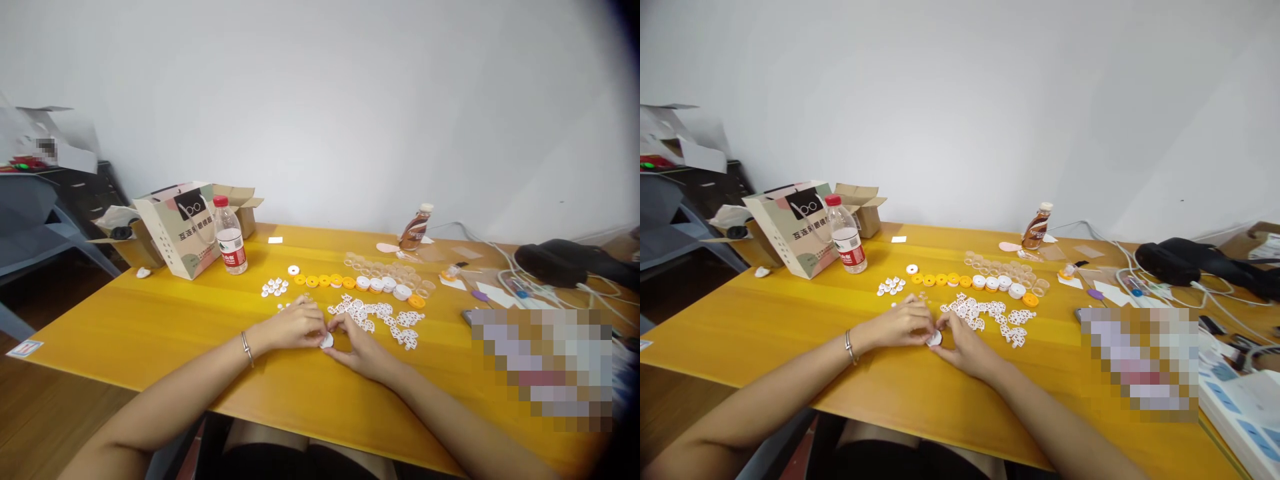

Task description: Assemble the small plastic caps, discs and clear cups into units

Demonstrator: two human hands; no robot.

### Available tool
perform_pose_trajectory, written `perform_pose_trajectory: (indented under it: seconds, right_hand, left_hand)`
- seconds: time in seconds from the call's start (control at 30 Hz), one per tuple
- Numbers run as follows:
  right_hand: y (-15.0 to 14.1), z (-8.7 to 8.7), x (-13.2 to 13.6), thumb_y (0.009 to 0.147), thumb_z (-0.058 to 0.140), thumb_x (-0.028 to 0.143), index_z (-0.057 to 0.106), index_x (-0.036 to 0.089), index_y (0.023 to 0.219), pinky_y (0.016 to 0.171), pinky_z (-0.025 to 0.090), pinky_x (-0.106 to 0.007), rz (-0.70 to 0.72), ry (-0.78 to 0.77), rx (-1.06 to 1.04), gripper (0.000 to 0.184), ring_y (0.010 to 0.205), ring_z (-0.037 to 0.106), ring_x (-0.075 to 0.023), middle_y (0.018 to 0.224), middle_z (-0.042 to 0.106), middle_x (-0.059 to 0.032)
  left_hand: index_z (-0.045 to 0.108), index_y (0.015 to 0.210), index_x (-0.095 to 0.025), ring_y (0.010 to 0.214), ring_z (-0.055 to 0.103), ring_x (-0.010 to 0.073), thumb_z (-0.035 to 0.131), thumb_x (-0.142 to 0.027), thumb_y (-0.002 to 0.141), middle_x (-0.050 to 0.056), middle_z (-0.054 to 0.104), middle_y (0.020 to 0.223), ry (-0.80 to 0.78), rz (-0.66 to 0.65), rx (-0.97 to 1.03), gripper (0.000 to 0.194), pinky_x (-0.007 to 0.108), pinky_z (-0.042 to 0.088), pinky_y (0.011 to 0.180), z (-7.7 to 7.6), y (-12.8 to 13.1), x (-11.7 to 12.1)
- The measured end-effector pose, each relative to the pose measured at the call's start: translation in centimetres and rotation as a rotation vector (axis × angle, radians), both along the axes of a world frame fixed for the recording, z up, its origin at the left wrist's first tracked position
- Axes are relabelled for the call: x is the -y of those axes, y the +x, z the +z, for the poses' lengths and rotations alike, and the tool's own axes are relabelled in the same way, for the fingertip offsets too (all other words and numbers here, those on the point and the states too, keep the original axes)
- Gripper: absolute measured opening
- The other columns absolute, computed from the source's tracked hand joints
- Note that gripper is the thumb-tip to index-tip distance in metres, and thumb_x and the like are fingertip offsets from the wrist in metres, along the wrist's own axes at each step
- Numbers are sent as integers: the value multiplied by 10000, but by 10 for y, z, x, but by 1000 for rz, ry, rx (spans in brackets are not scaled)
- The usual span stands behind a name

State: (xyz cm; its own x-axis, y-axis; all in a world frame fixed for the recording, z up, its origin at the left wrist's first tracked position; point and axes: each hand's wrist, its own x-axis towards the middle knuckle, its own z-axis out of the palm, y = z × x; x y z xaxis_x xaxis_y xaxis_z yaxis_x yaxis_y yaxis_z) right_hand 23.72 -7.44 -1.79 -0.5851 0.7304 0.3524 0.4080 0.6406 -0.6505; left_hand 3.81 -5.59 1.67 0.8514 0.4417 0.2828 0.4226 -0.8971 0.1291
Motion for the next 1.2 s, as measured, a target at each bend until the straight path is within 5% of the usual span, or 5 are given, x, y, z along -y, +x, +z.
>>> perform_pose_trajectory:
  seconds: [0.2, 0.53, 1.2]
  right_hand:
    - [0, 1, 0, 741, 569, 277, 415, 219, 961, 782, 442, -345, 11, -18, -20, 274, 859, 523, -180, 927, 523, -53]
    - [0, 5, 0, 745, 560, 240, 405, 217, 943, 767, 438, -334, 25, -22, 18, 252, 837, 511, -168, 919, 508, -47]
    - [0, -2, -9, 704, 622, 279, 558, 235, 874, 816, 396, -358, -13, 91, 39, 187, 919, 489, -202, 948, 527, -55]
  left_hand:
    - [588, 823, -194, 825, 494, 148, 406, -318, 851, 26, 609, 815, 19, -23, -27, 222, 296, 253, 793, 0, -1, 3]
    - [595, 774, -169, 753, 517, 116, 519, -329, 788, 8, 588, 783, -271, 49, 126, 177, 243, 320, 764, -5, 2, -3]
    - [596, 765, -178, 742, 513, 122, 567, -281, 741, -5, 577, 748, -269, 112, 135, 110, 247, 335, 734, -8, 3, -1]
